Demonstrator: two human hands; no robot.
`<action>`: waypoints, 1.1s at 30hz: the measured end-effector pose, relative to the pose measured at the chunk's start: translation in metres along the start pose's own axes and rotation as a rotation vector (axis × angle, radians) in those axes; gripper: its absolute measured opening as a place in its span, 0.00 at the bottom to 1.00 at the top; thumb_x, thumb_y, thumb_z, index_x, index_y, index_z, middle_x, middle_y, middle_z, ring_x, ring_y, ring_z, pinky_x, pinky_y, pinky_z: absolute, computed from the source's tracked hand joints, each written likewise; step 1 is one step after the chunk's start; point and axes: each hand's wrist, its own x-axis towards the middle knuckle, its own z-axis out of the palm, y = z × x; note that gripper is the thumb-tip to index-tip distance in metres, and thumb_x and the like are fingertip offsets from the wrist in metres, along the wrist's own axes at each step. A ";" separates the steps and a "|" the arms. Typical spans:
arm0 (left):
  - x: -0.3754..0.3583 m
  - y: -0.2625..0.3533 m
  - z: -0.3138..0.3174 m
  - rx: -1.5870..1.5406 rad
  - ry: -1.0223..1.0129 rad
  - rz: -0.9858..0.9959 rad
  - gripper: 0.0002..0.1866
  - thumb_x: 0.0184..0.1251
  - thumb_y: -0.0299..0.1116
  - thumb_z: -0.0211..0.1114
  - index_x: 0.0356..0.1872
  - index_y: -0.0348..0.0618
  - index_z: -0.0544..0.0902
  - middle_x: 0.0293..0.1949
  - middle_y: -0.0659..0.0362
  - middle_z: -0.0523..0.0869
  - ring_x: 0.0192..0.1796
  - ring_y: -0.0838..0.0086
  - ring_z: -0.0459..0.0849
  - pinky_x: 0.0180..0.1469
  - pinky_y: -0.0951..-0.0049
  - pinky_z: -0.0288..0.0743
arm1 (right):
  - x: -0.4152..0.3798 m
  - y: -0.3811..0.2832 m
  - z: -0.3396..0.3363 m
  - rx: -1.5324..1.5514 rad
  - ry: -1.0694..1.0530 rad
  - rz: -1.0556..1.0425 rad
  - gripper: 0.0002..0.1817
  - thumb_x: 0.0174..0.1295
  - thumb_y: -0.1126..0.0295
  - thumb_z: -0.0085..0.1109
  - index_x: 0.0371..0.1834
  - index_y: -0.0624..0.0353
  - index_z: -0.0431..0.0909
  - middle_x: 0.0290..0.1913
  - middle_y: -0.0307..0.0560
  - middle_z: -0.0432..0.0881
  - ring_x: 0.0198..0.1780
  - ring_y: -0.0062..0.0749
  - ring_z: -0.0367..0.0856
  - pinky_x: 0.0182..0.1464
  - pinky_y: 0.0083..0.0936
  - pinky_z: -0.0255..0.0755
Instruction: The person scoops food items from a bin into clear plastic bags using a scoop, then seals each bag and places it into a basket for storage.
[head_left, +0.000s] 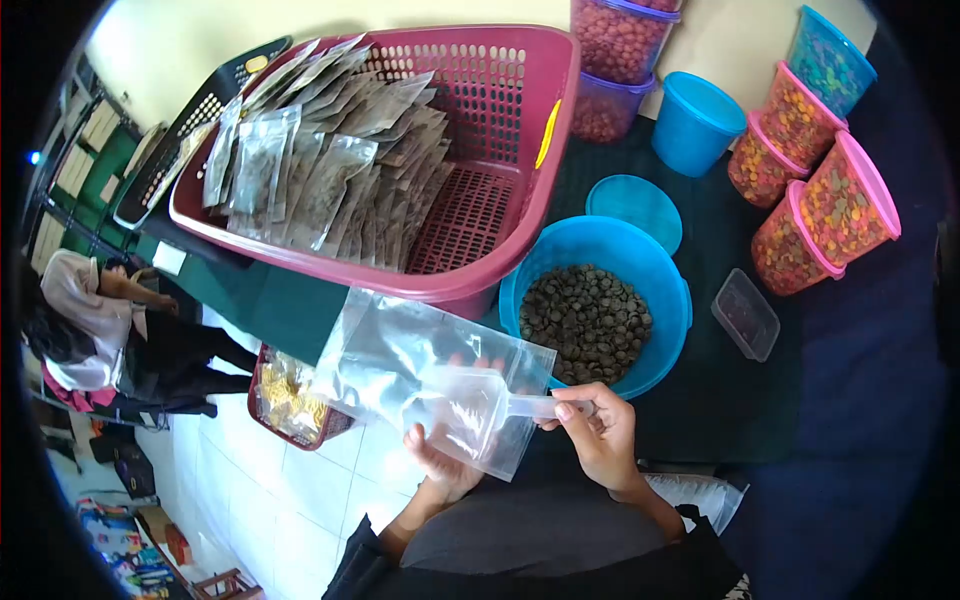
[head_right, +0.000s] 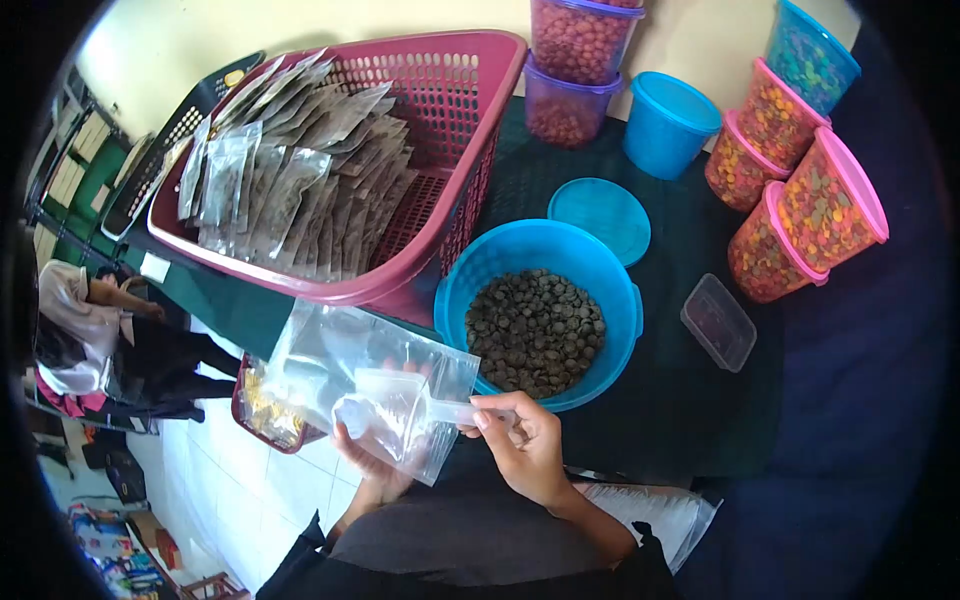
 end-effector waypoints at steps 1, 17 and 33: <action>-0.003 -0.001 0.001 -0.077 0.042 -0.006 0.53 0.35 0.63 0.63 0.63 0.46 0.52 0.62 0.50 0.55 0.65 0.55 0.50 0.62 0.51 0.51 | -0.002 0.003 -0.001 0.001 -0.014 0.005 0.07 0.58 0.79 0.48 0.39 0.69 0.69 0.32 0.54 0.78 0.34 0.28 0.78 0.38 0.22 0.73; -0.018 0.004 0.003 -0.569 0.202 -0.006 0.37 0.41 0.63 0.62 0.41 0.37 0.72 0.42 0.53 0.78 0.50 0.65 0.72 0.60 0.51 0.52 | -0.007 -0.083 -0.102 -0.269 0.134 -0.290 0.05 0.50 0.79 0.56 0.28 0.65 0.71 0.24 0.50 0.77 0.26 0.24 0.77 0.29 0.17 0.70; -0.010 -0.003 0.016 -0.468 0.269 -0.203 0.42 0.42 0.69 0.55 0.45 0.38 0.69 0.40 0.51 0.75 0.45 0.57 0.74 0.52 0.48 0.60 | 0.062 -0.048 -0.113 -1.258 -0.033 -0.310 0.04 0.50 0.79 0.51 0.27 0.62 0.66 0.27 0.55 0.75 0.30 0.51 0.75 0.31 0.38 0.69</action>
